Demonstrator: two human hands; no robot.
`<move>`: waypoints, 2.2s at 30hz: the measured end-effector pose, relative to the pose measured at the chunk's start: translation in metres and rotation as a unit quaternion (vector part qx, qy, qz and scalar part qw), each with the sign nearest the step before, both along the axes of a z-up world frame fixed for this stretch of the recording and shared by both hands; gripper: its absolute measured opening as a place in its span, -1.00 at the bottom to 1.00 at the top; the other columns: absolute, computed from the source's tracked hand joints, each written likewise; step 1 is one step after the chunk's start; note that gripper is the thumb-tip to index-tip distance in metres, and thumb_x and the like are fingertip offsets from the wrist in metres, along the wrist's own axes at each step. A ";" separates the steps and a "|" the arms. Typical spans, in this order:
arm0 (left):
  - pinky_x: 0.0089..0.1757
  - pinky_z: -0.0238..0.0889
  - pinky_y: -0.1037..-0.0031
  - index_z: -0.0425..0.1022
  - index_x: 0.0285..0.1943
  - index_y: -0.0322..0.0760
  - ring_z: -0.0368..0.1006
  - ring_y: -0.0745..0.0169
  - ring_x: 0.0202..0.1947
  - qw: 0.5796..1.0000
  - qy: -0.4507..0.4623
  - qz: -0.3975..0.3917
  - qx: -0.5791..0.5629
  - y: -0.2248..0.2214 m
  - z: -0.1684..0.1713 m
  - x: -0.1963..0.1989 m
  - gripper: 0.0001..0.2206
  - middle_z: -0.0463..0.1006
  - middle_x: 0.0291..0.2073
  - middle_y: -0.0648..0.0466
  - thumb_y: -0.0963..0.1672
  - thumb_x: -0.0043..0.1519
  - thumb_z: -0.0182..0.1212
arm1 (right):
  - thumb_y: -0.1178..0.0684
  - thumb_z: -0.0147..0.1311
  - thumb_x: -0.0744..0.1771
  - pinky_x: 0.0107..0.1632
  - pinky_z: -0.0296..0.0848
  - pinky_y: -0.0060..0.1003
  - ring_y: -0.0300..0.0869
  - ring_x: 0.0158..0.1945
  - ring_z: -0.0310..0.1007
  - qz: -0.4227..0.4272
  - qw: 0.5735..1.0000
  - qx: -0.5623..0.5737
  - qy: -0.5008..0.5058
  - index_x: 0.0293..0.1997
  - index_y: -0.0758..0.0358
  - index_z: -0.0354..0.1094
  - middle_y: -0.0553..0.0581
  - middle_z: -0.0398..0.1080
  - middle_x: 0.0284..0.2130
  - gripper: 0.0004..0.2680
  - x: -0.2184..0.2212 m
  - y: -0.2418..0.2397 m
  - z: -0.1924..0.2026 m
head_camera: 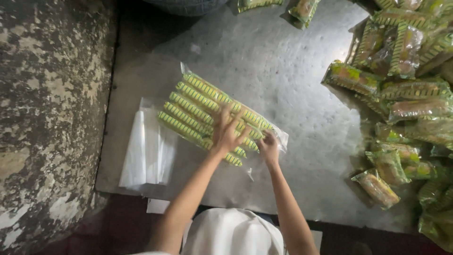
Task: Packing individual snack packages into larger plastic bags for distribution
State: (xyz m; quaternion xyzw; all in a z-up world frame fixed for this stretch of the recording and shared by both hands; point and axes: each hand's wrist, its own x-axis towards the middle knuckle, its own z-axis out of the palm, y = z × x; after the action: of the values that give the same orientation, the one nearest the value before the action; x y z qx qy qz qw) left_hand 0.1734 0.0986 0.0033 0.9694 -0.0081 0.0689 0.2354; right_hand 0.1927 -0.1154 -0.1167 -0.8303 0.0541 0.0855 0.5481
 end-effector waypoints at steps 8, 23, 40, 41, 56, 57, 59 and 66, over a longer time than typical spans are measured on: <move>0.35 -0.33 -0.14 -0.53 0.61 -0.25 -0.26 -0.36 0.51 0.647 0.174 0.531 -0.519 -0.044 -0.004 -0.099 0.17 -0.28 0.49 -0.42 0.24 0.12 0.33 | 0.23 0.14 0.34 0.18 0.43 0.12 0.20 0.10 0.47 0.126 0.979 0.134 0.086 0.49 0.20 -0.03 0.43 0.43 -0.04 -0.47 -0.024 -0.005 0.041; 0.25 -0.46 -0.44 0.22 0.49 0.22 -0.21 -0.33 0.52 0.987 0.105 0.120 -0.018 -0.058 0.062 -0.089 -0.38 0.01 0.54 -0.09 0.22 0.23 0.03 | 0.00 0.38 0.29 -0.10 0.56 -0.09 0.02 -0.13 0.60 0.163 0.947 0.075 0.268 0.09 0.27 0.35 0.27 0.55 -0.20 -0.66 -0.110 -0.084 0.037; 0.30 -0.40 -0.27 0.08 0.54 0.09 -0.17 -0.34 0.49 0.989 0.036 0.141 -0.022 -0.046 0.026 -0.101 -0.33 0.00 0.47 -0.24 0.22 0.25 -0.08 | 0.20 0.34 0.18 -0.06 0.54 0.06 0.18 -0.09 0.59 0.190 0.978 -0.015 0.083 0.15 0.34 0.29 0.40 0.57 -0.27 -0.56 -0.110 -0.039 0.029; 0.30 -0.23 -0.17 0.19 0.51 -0.09 -0.06 -0.38 0.44 0.971 -0.029 0.210 -0.112 -0.043 0.036 -0.106 -0.30 0.11 0.38 -0.38 0.20 0.24 0.04 | 0.18 0.34 0.21 0.00 0.54 0.15 0.23 -0.08 0.58 0.234 0.969 0.025 0.072 0.33 0.37 0.13 0.47 0.57 -0.23 -0.44 -0.112 -0.043 0.038; 0.28 0.04 -0.02 -0.51 0.55 -0.41 0.08 -0.37 0.39 0.788 0.131 0.447 -0.402 -0.090 -0.013 -0.146 0.29 -0.03 0.37 -0.42 0.26 -0.03 0.47 | 0.27 0.17 0.27 0.02 0.50 0.16 0.28 -0.02 0.56 0.284 0.956 -0.036 0.068 -0.01 0.48 0.30 0.52 0.53 -0.19 -0.77 -0.113 -0.025 0.016; 0.28 0.04 -0.02 -0.51 0.55 -0.41 0.08 -0.37 0.39 0.790 0.129 0.446 -0.401 -0.089 -0.019 -0.149 0.29 -0.03 0.37 -0.42 0.26 -0.03 0.47 | 0.27 0.17 0.27 0.02 0.50 0.16 0.28 -0.02 0.56 0.284 0.956 -0.034 0.065 -0.01 0.48 0.30 0.52 0.53 -0.19 -0.77 -0.115 -0.031 0.049; 0.36 -0.28 -0.08 -0.69 0.55 -0.47 -0.24 -0.44 0.50 0.672 0.145 0.445 -0.574 -0.087 -0.031 -0.151 0.20 -0.32 0.49 -0.51 0.37 0.19 0.00 | 0.33 0.19 0.25 0.13 0.44 0.22 0.31 0.09 0.49 0.305 0.945 0.084 0.082 0.06 0.42 0.23 0.48 0.50 -0.10 -0.70 -0.117 -0.041 0.116; 0.34 -0.17 -0.10 -0.18 0.55 -0.55 -0.14 -0.43 0.48 0.656 0.161 0.379 -0.633 -0.076 0.045 -0.144 0.01 -0.09 0.45 -0.49 0.27 0.23 0.15 | 0.03 0.39 0.27 -0.11 0.53 -0.01 0.13 -0.19 0.64 0.359 0.927 0.098 -0.050 -0.11 0.31 0.16 0.33 0.55 -0.37 -0.65 -0.151 -0.084 0.131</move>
State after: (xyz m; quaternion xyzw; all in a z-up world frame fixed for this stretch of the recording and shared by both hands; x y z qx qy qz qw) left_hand 0.0297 0.0223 0.0486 0.5008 0.4431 -0.0164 0.7433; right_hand 0.0412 -0.1989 0.0139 -0.7395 -0.2836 0.2401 0.5613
